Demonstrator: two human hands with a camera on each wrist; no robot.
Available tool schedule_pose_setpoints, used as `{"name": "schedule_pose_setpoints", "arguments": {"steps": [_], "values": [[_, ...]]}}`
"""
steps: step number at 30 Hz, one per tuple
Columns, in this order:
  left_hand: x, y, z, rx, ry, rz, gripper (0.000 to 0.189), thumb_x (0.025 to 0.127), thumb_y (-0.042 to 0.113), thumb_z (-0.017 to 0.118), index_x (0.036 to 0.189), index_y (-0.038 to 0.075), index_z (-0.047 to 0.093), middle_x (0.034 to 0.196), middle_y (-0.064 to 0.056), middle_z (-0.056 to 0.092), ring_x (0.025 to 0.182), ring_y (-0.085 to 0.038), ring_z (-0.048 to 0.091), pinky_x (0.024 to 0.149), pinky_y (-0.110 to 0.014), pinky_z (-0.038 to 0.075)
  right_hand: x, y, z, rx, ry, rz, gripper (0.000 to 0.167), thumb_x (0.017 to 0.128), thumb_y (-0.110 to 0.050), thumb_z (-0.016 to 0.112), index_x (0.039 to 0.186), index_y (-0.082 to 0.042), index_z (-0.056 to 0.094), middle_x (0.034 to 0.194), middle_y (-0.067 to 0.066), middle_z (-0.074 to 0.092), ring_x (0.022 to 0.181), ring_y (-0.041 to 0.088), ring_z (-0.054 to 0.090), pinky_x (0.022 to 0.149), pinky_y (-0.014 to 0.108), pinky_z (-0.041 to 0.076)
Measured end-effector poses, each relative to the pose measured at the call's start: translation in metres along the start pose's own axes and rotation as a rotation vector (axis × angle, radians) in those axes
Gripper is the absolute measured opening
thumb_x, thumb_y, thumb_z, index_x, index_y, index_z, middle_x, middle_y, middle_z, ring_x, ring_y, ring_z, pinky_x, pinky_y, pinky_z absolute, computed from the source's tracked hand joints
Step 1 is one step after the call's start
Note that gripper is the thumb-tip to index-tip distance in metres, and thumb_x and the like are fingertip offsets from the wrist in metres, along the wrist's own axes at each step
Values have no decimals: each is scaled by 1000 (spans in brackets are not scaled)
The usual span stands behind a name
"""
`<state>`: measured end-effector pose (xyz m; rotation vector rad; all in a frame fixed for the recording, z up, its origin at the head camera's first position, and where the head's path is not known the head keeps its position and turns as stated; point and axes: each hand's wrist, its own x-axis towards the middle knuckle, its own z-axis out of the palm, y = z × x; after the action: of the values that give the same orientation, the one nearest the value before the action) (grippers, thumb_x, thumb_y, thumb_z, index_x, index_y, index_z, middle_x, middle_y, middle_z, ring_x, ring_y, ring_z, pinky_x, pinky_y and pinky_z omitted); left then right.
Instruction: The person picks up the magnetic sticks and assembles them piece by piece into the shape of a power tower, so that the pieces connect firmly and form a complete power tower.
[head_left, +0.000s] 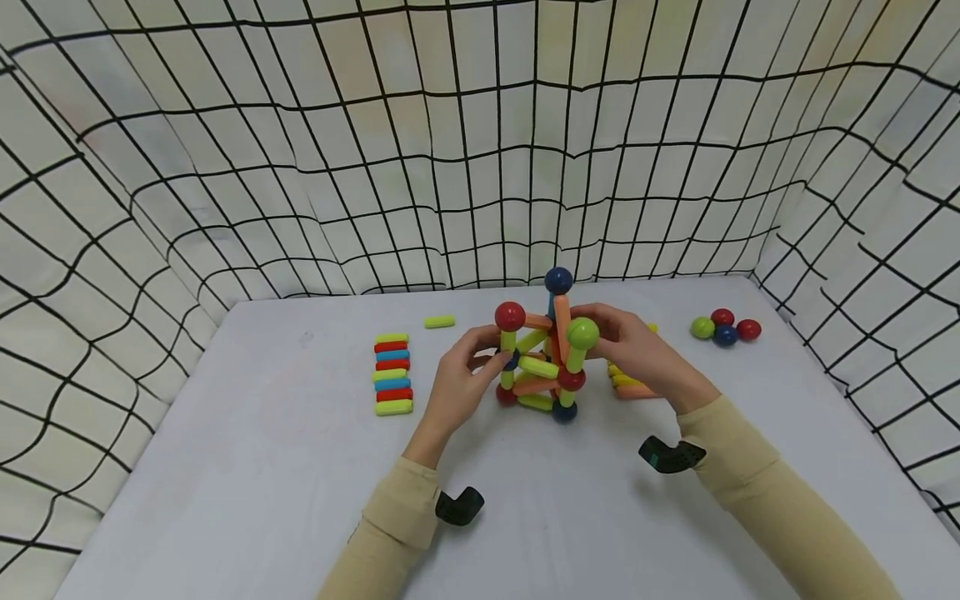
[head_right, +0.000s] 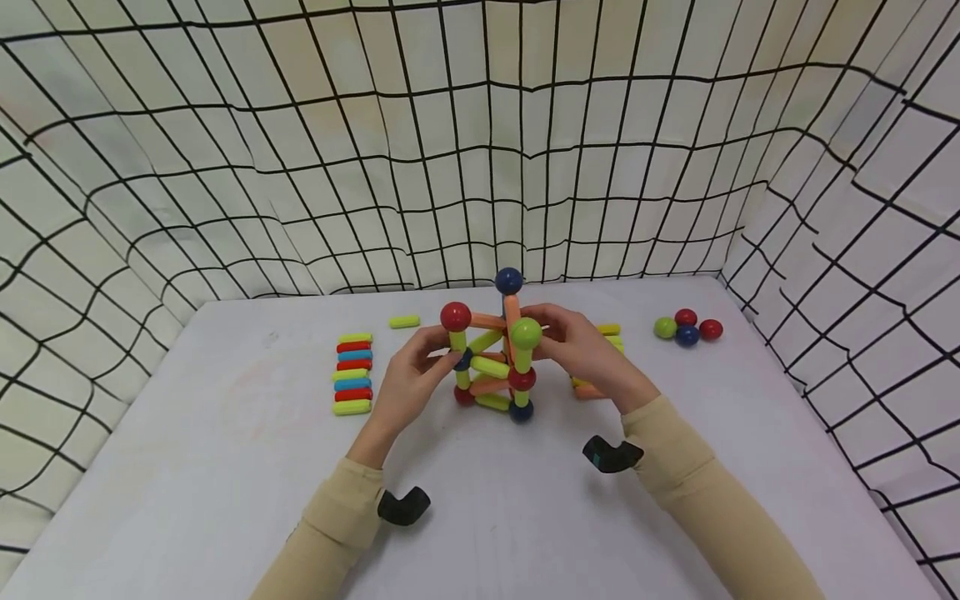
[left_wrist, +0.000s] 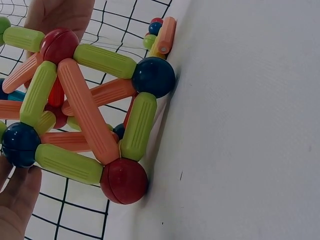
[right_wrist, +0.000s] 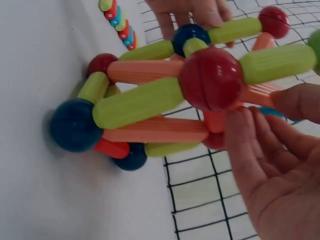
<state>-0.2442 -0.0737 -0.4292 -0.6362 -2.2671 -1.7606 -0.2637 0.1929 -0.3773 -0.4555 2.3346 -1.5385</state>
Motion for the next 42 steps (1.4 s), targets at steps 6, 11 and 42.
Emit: {"name": "schedule_pose_setpoints", "arguments": {"steps": [6,11,42], "values": [[-1,3,1,3,-46,-69,33,97,15,62,129,7,59,124,-7,63,117,-19,59,96,-32,50,-20,8,-4,-130,-141,-9,59,90,-18,69,140,-10,39,123,13,52,115,31,53,91,42,51],[0,11,2,34,-72,-95,32,97,15,62,127,6,60,123,-7,62,117,-19,59,95,-32,50,-22,17,4,-156,-82,-18,57,88,-32,75,133,-11,46,120,10,55,111,28,55,87,37,51],[1,8,2,7,111,-45,36,96,12,64,130,6,56,125,-9,60,118,-17,55,96,-36,50,-43,60,-23,-141,163,66,51,98,-40,58,137,-10,51,137,10,54,125,27,52,92,16,44]]}}
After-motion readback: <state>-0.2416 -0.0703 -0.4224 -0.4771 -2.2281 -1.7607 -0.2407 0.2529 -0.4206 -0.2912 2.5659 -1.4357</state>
